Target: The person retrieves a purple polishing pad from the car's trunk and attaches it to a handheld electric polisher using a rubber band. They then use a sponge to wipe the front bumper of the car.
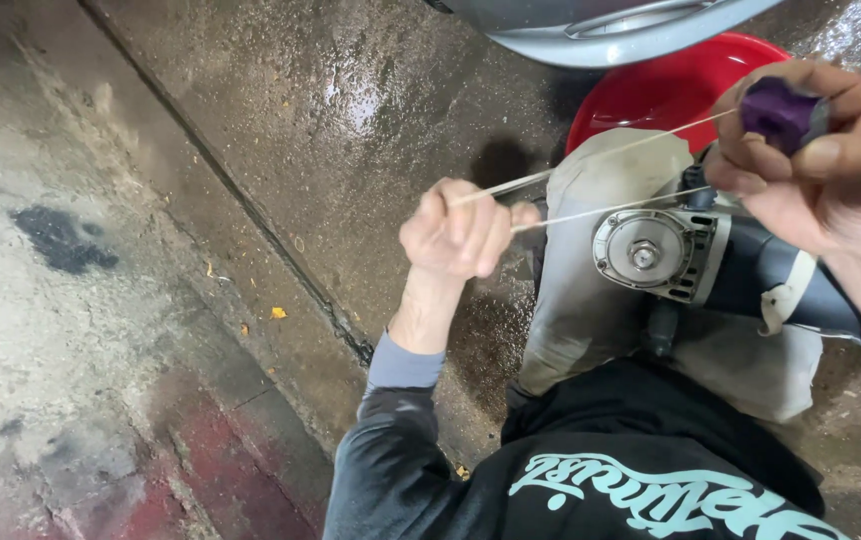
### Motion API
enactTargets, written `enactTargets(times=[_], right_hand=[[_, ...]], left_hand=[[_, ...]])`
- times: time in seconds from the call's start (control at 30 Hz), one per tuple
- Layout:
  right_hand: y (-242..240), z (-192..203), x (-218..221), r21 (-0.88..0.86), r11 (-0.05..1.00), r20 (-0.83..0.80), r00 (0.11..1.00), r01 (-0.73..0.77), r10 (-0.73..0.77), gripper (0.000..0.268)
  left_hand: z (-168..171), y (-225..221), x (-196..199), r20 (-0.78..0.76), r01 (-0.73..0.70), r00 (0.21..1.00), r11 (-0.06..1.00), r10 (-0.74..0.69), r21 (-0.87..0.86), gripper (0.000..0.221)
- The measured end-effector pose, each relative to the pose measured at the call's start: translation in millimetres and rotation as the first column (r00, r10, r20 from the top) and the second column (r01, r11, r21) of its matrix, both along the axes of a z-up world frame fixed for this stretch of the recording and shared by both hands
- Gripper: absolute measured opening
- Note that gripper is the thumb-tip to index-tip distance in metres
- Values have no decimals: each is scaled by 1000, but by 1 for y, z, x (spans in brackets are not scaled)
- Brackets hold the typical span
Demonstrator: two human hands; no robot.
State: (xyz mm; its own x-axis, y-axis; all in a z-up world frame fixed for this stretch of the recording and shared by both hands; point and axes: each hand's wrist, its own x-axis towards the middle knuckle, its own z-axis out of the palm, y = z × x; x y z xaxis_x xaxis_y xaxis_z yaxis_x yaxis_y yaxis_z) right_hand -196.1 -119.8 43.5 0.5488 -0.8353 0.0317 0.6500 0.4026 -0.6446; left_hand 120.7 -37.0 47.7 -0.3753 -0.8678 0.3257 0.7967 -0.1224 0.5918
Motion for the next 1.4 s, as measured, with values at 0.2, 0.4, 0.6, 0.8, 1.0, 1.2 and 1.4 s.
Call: enactTargets(times=[0.2,0.4,0.6,0.8,1.0,1.2,1.4], right_hand=[[14,-13,7,-131,974,-234,960,-185,151,63],[25,-12,3,-268,914,-559,822,-304,109,57],[28,-12,8,-409,832,-540,835,-374,110,50],[26,-20,15,-314,859,-579,799,-405,165,54],[12,-18,11,-125,963,-395,902,-239,173,67],[9,-31,7,-51,988,-291,948,-147,126,72],[12,-23,11,-73,973,-412,895,-219,171,67]], left_hand=[[-6,-29,10,-408,-569,637,756,654,323,28],[-32,-39,-6,208,-742,-144,33,967,-669,50],[-22,-41,-6,314,-144,-559,283,768,-948,45],[-2,-36,-36,717,-612,425,760,552,-221,40],[-6,-29,-51,318,-445,878,856,358,265,26],[-10,-17,-35,193,-159,977,924,95,347,29],[-40,-13,-21,-167,-82,978,963,128,257,51]])
